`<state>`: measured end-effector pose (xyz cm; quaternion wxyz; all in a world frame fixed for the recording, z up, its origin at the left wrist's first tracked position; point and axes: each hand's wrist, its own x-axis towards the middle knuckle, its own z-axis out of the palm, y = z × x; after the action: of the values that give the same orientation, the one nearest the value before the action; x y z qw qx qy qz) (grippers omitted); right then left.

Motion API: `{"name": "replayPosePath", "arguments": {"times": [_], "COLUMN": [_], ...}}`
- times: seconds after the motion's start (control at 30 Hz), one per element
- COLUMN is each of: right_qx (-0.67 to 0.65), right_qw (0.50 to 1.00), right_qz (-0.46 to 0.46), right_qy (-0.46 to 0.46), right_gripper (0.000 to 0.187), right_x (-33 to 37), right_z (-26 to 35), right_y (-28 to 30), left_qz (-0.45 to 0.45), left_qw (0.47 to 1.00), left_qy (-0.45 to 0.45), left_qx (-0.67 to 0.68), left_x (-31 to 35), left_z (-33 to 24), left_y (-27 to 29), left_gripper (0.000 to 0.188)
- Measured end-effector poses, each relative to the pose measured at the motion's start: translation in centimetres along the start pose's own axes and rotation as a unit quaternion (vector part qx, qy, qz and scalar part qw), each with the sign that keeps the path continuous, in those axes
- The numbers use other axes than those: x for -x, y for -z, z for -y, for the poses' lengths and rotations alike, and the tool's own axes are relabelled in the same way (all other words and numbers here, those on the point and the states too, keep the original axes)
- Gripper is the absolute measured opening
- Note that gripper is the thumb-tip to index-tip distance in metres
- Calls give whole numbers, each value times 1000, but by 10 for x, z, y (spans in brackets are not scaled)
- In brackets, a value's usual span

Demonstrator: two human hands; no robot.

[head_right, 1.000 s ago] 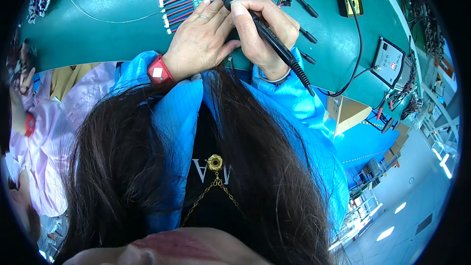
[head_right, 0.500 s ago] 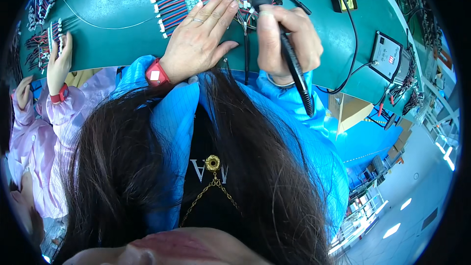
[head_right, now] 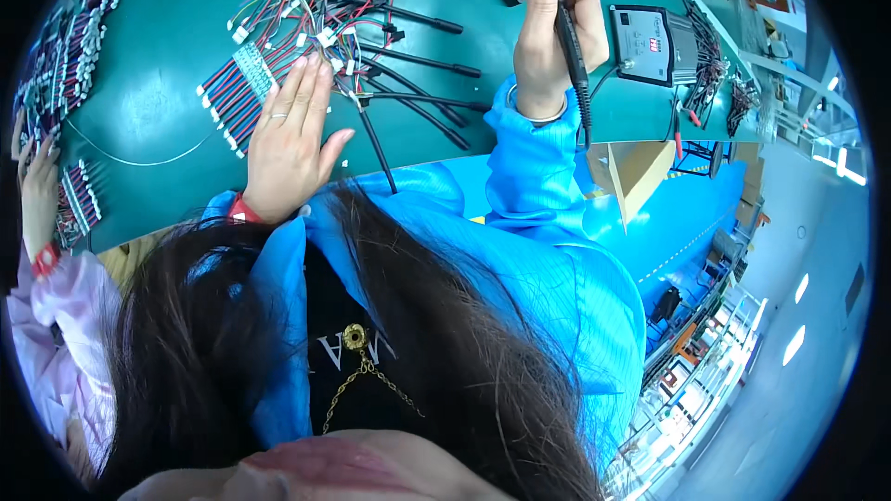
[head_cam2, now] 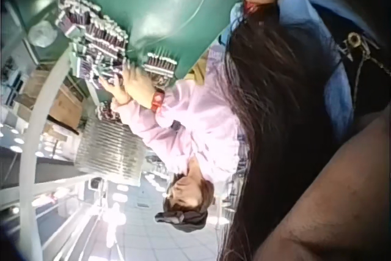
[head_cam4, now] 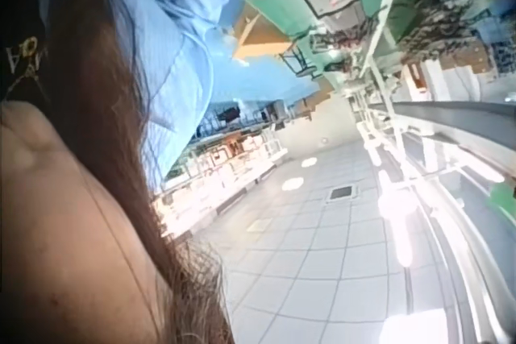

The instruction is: Soldering multiple colored wire leads onto a printed circuit board using a soldering iron.

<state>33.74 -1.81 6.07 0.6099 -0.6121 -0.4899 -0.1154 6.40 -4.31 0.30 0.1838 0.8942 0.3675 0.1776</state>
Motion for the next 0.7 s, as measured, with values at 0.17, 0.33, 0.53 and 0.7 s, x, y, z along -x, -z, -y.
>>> {"name": "replayPosePath", "arguments": {"times": [0.17, 0.33, 0.53, 0.7], "right_qx": [40, -33, -225, -154], "right_qw": [996, 999, 935, 915], "right_qz": [-2, 21, 242, 350], "right_qy": [85, 16, -125, -131], "right_gripper": [12, 17, 13, 9], "right_x": [-14, 1, 68, 83], "right_z": [-25, 6, 85, 101], "right_y": [5, -2, -14, -30], "left_qz": [3, 0, -9, -27], "left_qw": [1000, 1000, 1000, 999], "left_qy": [-3, -1, -3, -7], "left_qx": [-4, 4, 14, 23], "left_x": [1, 5, 7, 7], "left_z": [0, 5, 9, 9], "left_y": [-2, -2, -2, -5], "left_gripper": [72, 71, 65, 60]}}
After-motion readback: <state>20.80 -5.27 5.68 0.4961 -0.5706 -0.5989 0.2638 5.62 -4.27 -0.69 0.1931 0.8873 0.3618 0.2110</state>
